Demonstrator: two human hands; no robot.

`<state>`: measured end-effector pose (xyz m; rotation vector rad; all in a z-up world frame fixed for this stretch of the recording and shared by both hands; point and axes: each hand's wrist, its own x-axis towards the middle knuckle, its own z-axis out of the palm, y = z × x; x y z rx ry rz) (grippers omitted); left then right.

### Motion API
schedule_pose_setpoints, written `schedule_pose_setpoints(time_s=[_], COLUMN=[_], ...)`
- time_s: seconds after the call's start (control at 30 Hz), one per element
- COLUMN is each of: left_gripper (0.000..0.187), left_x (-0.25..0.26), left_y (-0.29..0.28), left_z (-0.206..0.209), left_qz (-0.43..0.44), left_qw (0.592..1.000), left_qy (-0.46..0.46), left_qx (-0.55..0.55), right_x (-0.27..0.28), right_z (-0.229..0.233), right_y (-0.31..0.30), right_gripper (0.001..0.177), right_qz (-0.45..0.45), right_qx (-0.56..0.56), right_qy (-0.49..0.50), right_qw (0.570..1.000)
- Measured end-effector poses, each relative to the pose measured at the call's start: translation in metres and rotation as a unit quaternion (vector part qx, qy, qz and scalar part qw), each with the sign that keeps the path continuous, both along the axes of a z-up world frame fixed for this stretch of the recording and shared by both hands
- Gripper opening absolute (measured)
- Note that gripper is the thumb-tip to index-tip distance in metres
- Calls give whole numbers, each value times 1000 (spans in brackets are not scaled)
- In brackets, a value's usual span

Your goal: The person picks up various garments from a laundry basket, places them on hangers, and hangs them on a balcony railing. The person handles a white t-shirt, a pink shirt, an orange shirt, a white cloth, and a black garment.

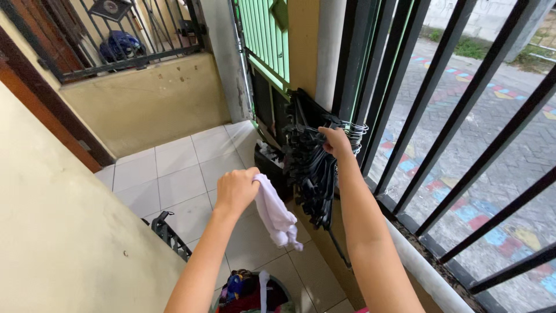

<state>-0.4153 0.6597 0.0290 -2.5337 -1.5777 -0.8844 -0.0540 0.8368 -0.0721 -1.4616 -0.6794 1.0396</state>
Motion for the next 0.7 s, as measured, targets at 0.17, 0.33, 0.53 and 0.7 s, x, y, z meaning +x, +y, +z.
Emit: schedule_pose_setpoints(time_s=[0.17, 0.33, 0.53, 0.7], left_gripper=[10, 8, 8, 8], left_x=[2, 1, -7, -15], left_y=[-4, -8, -11, -22], left_z=[-2, -2, -13, -11], left_qz=[-40, -65, -93, -82], left_qw=[992, 981, 982, 980], left_qy=[-50, -63, -110, -123], left_qx=[105, 171, 123, 134], right_x=[23, 52, 45, 11], right_z=[-29, -30, 14, 51], right_y=[21, 22, -59, -144], right_gripper=[19, 17, 6, 28], right_qz=[-7, -46, -15, -5], right_qx=[50, 106, 127, 106], right_qy=[94, 225, 125, 95], right_qw=[994, 968, 984, 990])
